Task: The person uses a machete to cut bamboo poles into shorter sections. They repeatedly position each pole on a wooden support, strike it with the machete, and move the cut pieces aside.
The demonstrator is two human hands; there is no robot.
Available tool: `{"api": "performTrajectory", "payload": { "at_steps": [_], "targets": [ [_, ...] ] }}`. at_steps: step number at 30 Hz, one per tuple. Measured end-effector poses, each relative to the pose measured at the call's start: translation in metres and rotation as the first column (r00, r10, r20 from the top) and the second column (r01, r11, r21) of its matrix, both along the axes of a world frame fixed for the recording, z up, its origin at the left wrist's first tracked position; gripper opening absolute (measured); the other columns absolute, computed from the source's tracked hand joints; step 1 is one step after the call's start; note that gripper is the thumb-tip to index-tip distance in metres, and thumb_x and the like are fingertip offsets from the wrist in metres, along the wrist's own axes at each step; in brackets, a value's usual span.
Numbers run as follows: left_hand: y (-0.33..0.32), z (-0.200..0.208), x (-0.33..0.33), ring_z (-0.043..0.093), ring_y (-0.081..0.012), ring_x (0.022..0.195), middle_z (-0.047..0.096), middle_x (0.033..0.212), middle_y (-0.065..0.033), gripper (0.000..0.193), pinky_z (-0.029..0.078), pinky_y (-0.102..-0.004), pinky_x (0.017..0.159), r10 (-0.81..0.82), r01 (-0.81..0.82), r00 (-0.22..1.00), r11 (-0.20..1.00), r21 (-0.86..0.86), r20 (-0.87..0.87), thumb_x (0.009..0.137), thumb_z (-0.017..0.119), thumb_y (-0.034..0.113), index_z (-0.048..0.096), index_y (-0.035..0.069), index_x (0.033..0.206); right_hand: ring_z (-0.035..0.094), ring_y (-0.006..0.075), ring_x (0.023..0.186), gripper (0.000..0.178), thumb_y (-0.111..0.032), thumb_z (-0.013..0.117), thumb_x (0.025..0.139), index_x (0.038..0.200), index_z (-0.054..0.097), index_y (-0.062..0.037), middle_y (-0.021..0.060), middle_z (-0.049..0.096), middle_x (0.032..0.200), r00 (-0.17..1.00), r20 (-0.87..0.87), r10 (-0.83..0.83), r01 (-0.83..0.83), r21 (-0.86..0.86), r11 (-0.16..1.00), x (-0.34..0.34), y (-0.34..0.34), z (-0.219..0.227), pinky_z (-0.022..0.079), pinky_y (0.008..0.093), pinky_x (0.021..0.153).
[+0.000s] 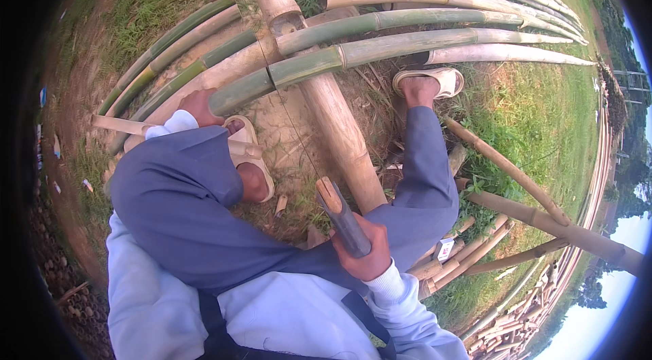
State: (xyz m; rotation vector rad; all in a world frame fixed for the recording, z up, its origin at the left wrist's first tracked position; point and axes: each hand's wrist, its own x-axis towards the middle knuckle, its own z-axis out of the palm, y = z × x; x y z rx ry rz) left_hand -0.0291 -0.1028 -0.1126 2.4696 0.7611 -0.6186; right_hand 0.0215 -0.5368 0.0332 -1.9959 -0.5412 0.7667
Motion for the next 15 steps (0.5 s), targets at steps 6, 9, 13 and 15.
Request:
{"api": "performTrajectory", "payload": {
  "at_steps": [6, 9, 13, 15],
  "targets": [
    [-0.016, 0.004, 0.016, 0.07, -0.0409, 0.109, 0.073, 0.114, -0.0231, 0.08, 0.053, -0.0472, 0.099, 0.006, -0.006, 0.999, 1.0, 0.012, 0.043, 0.058, 0.084, 0.037, 0.067, 0.008, 0.131, 0.055, 0.0135, 0.067, 0.016, -0.008, 0.071, 0.087, 0.095, 0.063, 0.0028, 0.0086, 0.058, 0.069, 0.978, 0.196, 0.071, -0.089, 0.085, 0.992, 0.063, 0.134, -0.089, 0.049, 0.0331, 0.066],
    [-0.009, 0.013, 0.0, 0.07, -0.0407, 0.107, 0.074, 0.111, -0.0227, 0.08, 0.054, -0.0476, 0.097, 0.026, -0.028, 0.999, 0.999, 0.041, 0.048, 0.058, 0.085, 0.037, 0.068, 0.006, 0.129, 0.068, 0.0379, 0.071, 0.013, -0.007, 0.069, 0.085, 0.093, 0.063, 0.0008, 0.0195, 0.064, 0.073, 0.99, 0.126, 0.056, -0.068, 0.097, 0.993, 0.041, 0.113, -0.077, 0.052, 0.0415, 0.07],
    [0.002, -0.001, 0.003, 0.07, -0.0409, 0.106, 0.074, 0.111, -0.0234, 0.08, 0.054, -0.0477, 0.097, -0.02, 0.019, 0.999, 0.999, 0.025, 0.032, 0.059, 0.085, 0.038, 0.067, 0.005, 0.13, 0.073, 0.0245, 0.071, 0.031, 0.0, 0.071, 0.081, 0.112, 0.07, -0.0022, 0.0139, 0.069, 0.077, 1.0, -0.018, 0.016, -0.016, -0.001, 1.0, -0.004, 0.01, -0.027, 0.054, 0.0334, 0.068],
    [0.003, -0.006, 0.004, 0.07, -0.0403, 0.108, 0.074, 0.111, -0.0231, 0.08, 0.054, -0.0474, 0.097, -0.028, 0.026, 0.999, 0.999, 0.036, 0.037, 0.059, 0.085, 0.038, 0.067, 0.006, 0.13, 0.073, 0.0237, 0.07, 0.032, 0.001, 0.069, 0.081, 0.113, 0.07, -0.0013, 0.0136, 0.068, 0.076, 0.999, 0.034, 0.007, -0.007, -0.001, 1.0, -0.008, 0.005, -0.019, 0.054, 0.0325, 0.068]
  ]
}}
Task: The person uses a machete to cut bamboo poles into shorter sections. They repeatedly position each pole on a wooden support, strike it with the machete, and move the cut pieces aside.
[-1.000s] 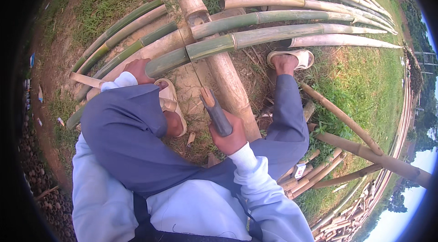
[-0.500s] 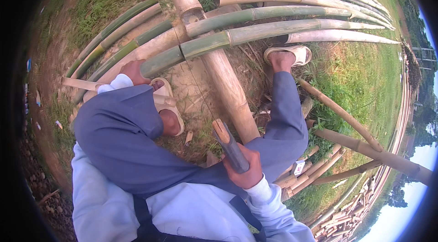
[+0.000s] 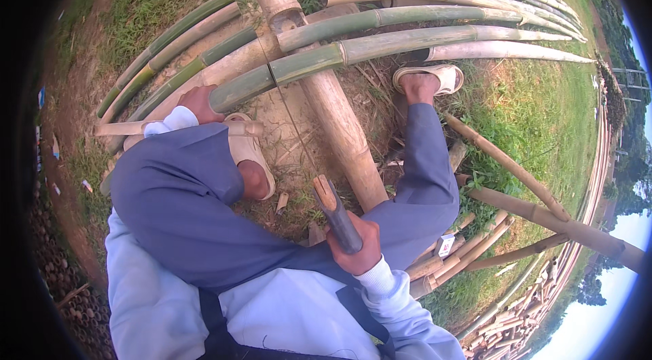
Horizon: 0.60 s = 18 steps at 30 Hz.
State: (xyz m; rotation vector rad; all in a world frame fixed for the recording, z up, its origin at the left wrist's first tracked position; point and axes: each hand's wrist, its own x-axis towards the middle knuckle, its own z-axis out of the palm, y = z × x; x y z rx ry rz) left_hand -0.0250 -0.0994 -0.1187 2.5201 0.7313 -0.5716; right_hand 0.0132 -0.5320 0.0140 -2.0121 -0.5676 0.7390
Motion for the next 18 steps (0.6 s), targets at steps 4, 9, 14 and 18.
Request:
{"api": "performTrajectory", "payload": {
  "at_steps": [4, 9, 14, 18],
  "targets": [
    [-0.003, -0.003, 0.002, 0.069, -0.0396, 0.111, 0.074, 0.113, -0.0217, 0.08, 0.053, -0.047, 0.099, 0.0, 0.0, 1.0, 0.998, 0.07, 0.001, 0.06, 0.085, 0.038, 0.067, 0.006, 0.131, 0.068, 0.0242, 0.066, 0.021, -0.002, 0.069, 0.083, 0.104, 0.068, 0.0, 0.0142, 0.065, 0.072, 1.0, 0.026, 0.004, -0.005, 0.049, 0.999, 0.042, 0.064, -0.05, 0.051, 0.0347, 0.066],
    [0.011, 0.015, -0.037, 0.069, -0.0413, 0.11, 0.073, 0.113, -0.0243, 0.075, 0.054, -0.049, 0.098, -0.015, 0.019, 0.999, 0.992, 0.125, -0.033, 0.065, 0.084, 0.041, 0.067, 0.005, 0.128, 0.065, 0.0209, 0.067, 0.018, -0.003, 0.068, 0.085, 0.102, 0.067, 0.0014, 0.0148, 0.063, 0.073, 0.996, 0.086, 0.018, -0.035, 0.198, 0.979, 0.058, 0.108, -0.071, 0.051, 0.035, 0.067],
    [0.034, 0.014, -0.042, 0.067, -0.0415, 0.113, 0.07, 0.119, -0.0258, 0.083, 0.053, -0.0493, 0.099, 0.038, -0.017, 0.991, 0.987, 0.161, -0.131, 0.066, 0.084, 0.043, 0.06, 0.006, 0.137, 0.065, 0.0145, 0.071, 0.019, -0.002, 0.071, 0.086, 0.104, 0.067, 0.0031, 0.0093, 0.068, 0.079, 1.0, 0.008, 0.001, -0.002, 0.127, 0.992, 0.036, 0.055, -0.026, 0.051, 0.0298, 0.068],
    [0.05, 0.027, -0.024, 0.065, -0.0421, 0.117, 0.068, 0.125, -0.0274, 0.088, 0.05, -0.0498, 0.104, 0.113, -0.103, 0.993, 0.972, 0.211, -0.037, 0.067, 0.082, 0.042, 0.056, 0.007, 0.144, 0.063, 0.0156, 0.063, 0.011, -0.001, 0.072, 0.084, 0.093, 0.066, 0.0016, 0.0077, 0.065, 0.072, 0.999, -0.024, -0.025, 0.027, 0.102, 0.994, 0.026, 0.019, -0.001, 0.05, 0.0308, 0.062]
  ]
}}
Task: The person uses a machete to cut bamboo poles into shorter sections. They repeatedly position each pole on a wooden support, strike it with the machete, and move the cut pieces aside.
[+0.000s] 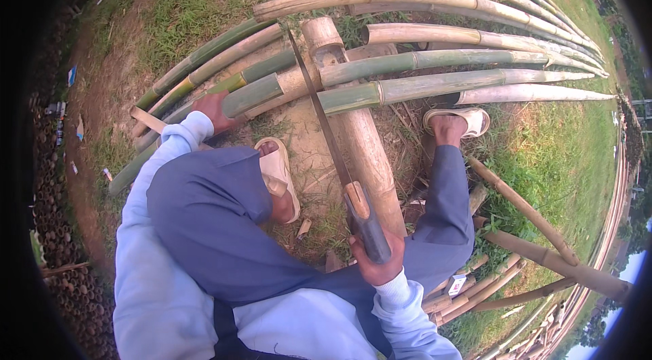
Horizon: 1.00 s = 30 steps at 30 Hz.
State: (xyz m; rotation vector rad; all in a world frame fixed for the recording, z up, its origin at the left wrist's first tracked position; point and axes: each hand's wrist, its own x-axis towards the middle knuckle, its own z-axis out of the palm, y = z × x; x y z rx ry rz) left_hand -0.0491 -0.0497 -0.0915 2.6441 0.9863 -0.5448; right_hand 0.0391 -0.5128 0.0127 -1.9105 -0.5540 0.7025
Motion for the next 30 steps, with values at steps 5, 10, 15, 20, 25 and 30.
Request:
{"api": "performTrajectory", "payload": {
  "at_steps": [5, 10, 15, 20, 25, 30],
  "targets": [
    [0.025, -0.012, 0.065, 0.068, -0.039, 0.114, 0.07, 0.121, -0.0237, 0.077, 0.052, -0.0489, 0.102, -0.029, 0.03, 0.999, 0.999, 0.028, -0.033, 0.072, 0.079, 0.036, 0.058, 0.007, 0.14, 0.058, 0.0141, 0.054, 0.01, 0.0, 0.071, 0.081, 0.079, 0.061, 0.0014, 0.0069, 0.063, 0.066, 0.994, 0.094, -0.055, 0.054, 0.005, 0.999, -0.009, -0.027, 0.019, 0.047, 0.0297, 0.054],
    [0.053, -0.007, 0.111, 0.063, -0.0385, 0.122, 0.067, 0.128, -0.0196, 0.074, 0.05, -0.0498, 0.104, -0.061, 0.07, 0.996, 0.986, 0.154, -0.064, 0.075, 0.081, 0.035, 0.055, 0.011, 0.14, 0.057, 0.0158, 0.056, 0.012, -0.004, 0.073, 0.079, 0.079, 0.063, 0.0013, 0.0061, 0.061, 0.063, 0.97, 0.04, -0.241, 0.241, -0.002, 0.97, -0.008, -0.03, 0.031, 0.047, 0.0315, 0.056],
    [0.053, -0.035, 0.102, 0.058, -0.0372, 0.125, 0.061, 0.133, -0.0159, 0.062, 0.045, -0.046, 0.107, -0.088, -0.064, 0.962, 0.848, 0.526, 0.257, 0.086, 0.079, 0.036, 0.055, 0.014, 0.138, 0.06, 0.0154, 0.054, 0.011, -0.004, 0.07, 0.082, 0.077, 0.063, 0.0022, 0.0072, 0.064, 0.062, 0.952, 0.037, -0.305, 0.304, 0.022, 0.952, -0.003, -0.025, 0.039, 0.048, 0.0305, 0.055],
    [0.017, -0.033, 0.034, 0.064, -0.0382, 0.11, 0.067, 0.118, -0.0164, 0.047, 0.051, -0.0481, 0.097, -0.143, 0.148, 0.966, 0.989, -0.007, 0.214, 0.091, 0.069, 0.051, 0.069, 0.009, 0.113, 0.06, 0.0136, 0.052, 0.014, -0.007, 0.068, 0.087, 0.089, 0.062, 0.0058, 0.0085, 0.063, 0.06, 0.936, 0.063, -0.345, 0.339, 0.09, 0.936, -0.002, -0.033, 0.029, 0.048, 0.0267, 0.051],
    [0.012, -0.089, -0.112, 0.062, -0.038, 0.112, 0.066, 0.114, -0.016, 0.064, 0.049, -0.0479, 0.098, -0.437, 0.469, 0.81, 0.883, 0.014, 0.39, 0.085, 0.072, 0.061, 0.064, 0.009, 0.121, 0.057, 0.015, 0.052, 0.016, -0.01, 0.067, 0.089, 0.09, 0.06, 0.0046, 0.0099, 0.061, 0.063, 0.917, 0.061, -0.394, 0.371, 0.234, 0.899, -0.001, -0.042, 0.02, 0.047, 0.027, 0.053],
    [-0.008, -0.08, -0.104, 0.061, -0.0348, 0.112, 0.064, 0.113, -0.0113, 0.045, 0.051, -0.0463, 0.092, -0.428, 0.397, 0.886, 0.899, 0.183, 0.178, 0.08, 0.071, 0.025, 0.059, 0.012, 0.121, 0.052, 0.0158, 0.052, 0.017, -0.006, 0.067, 0.086, 0.095, 0.055, 0.001, 0.0084, 0.054, 0.067, 0.887, -0.006, -0.463, 0.441, 0.314, 0.841, 0.004, -0.04, 0.024, 0.044, 0.0283, 0.052]
  ]
}}
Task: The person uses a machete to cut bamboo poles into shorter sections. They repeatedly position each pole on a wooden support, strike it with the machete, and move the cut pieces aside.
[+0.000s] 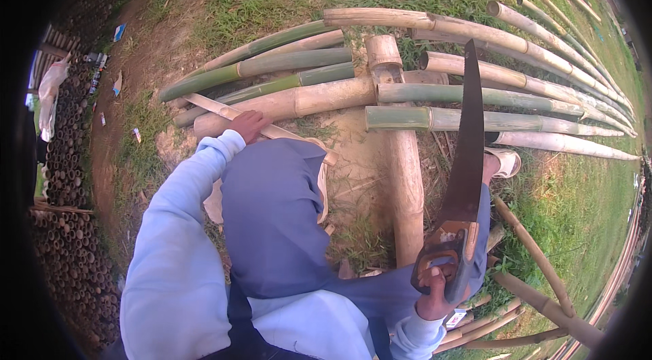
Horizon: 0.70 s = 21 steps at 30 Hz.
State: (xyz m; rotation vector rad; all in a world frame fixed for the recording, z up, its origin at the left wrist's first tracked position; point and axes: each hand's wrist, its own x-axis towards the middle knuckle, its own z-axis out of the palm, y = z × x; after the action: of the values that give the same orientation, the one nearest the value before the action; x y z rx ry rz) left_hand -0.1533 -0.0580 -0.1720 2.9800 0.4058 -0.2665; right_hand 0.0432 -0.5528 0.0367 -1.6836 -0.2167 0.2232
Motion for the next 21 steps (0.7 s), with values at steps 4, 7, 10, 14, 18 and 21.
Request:
{"api": "performTrajectory", "payload": {
  "at_steps": [4, 7, 10, 14, 18, 21],
  "targets": [
    [0.008, 0.017, 0.022, 0.066, -0.0383, 0.107, 0.07, 0.106, -0.0177, 0.059, 0.053, -0.0472, 0.09, 0.055, -0.064, 0.974, 0.997, -0.031, -0.22, 0.085, 0.061, 0.064, 0.064, 0.011, 0.11, 0.054, 0.0164, 0.053, 0.014, -0.004, 0.066, 0.085, 0.091, 0.054, 0.0013, 0.0121, 0.058, 0.069, 0.999, 0.011, -0.037, 0.036, 0.065, 0.997, 0.003, -0.009, 0.005, 0.046, 0.0281, 0.052],
    [0.001, 0.043, 0.045, 0.069, -0.0422, 0.102, 0.073, 0.101, -0.0237, 0.082, 0.054, -0.0511, 0.089, 0.06, -0.101, 0.957, 0.986, -0.134, -0.285, 0.087, 0.049, 0.085, 0.072, 0.009, 0.109, 0.051, 0.0156, 0.053, 0.014, -0.005, 0.067, 0.087, 0.091, 0.054, 0.0004, 0.0091, 0.053, 0.066, 0.998, 0.033, -0.05, 0.049, 0.051, 0.998, 0.004, -0.018, 0.002, 0.045, 0.0284, 0.053],
    [-0.005, 0.04, 0.049, 0.07, -0.0435, 0.1, 0.073, 0.099, -0.0263, 0.091, 0.054, -0.0509, 0.092, 0.079, -0.132, 0.971, 0.963, -0.233, -0.224, 0.082, 0.053, 0.087, 0.075, 0.005, 0.116, 0.048, 0.015, 0.053, 0.015, -0.006, 0.067, 0.089, 0.092, 0.054, -0.0005, 0.0065, 0.049, 0.065, 0.998, 0.01, -0.061, 0.06, 0.071, 0.996, 0.003, -0.015, -0.001, 0.045, 0.0293, 0.054],
    [-0.013, 0.075, 0.083, 0.068, -0.0431, 0.104, 0.072, 0.108, -0.0261, 0.085, 0.051, -0.0515, 0.095, 0.17, -0.325, 0.881, 0.895, -0.305, -0.441, 0.079, 0.063, 0.082, 0.077, 0.002, 0.105, 0.053, 0.0148, 0.053, 0.015, -0.005, 0.065, 0.085, 0.095, 0.057, 0.0019, 0.0141, 0.062, 0.073, 0.996, -0.005, -0.094, 0.094, 0.083, 0.992, 0.005, -0.014, -0.006, 0.045, 0.0269, 0.053],
    [-0.008, 0.096, 0.105, 0.067, -0.043, 0.112, 0.071, 0.114, -0.0271, 0.091, 0.051, -0.05, 0.098, 0.076, -0.242, 0.877, 0.923, -0.3, -0.474, 0.081, 0.06, 0.083, 0.074, -0.001, 0.114, 0.05, 0.0144, 0.054, 0.011, -0.005, 0.064, 0.088, 0.091, 0.055, -0.0003, 0.0105, 0.056, 0.069, 0.997, 0.009, -0.074, 0.074, 0.064, 0.995, 0.01, -0.017, -0.006, 0.044, 0.0275, 0.055],
    [-0.011, 0.078, 0.093, 0.066, -0.043, 0.115, 0.07, 0.118, -0.0274, 0.094, 0.05, -0.0504, 0.101, 0.224, -0.307, 0.941, 0.878, -0.368, -0.252, 0.083, 0.056, 0.084, 0.07, 0.001, 0.125, 0.044, 0.0144, 0.053, 0.012, -0.004, 0.061, 0.09, 0.088, 0.05, -0.0027, 0.0051, 0.046, 0.064, 0.997, 0.031, -0.067, 0.065, 0.054, 0.996, 0.011, -0.014, -0.004, 0.044, 0.0297, 0.057]
  ]
}}
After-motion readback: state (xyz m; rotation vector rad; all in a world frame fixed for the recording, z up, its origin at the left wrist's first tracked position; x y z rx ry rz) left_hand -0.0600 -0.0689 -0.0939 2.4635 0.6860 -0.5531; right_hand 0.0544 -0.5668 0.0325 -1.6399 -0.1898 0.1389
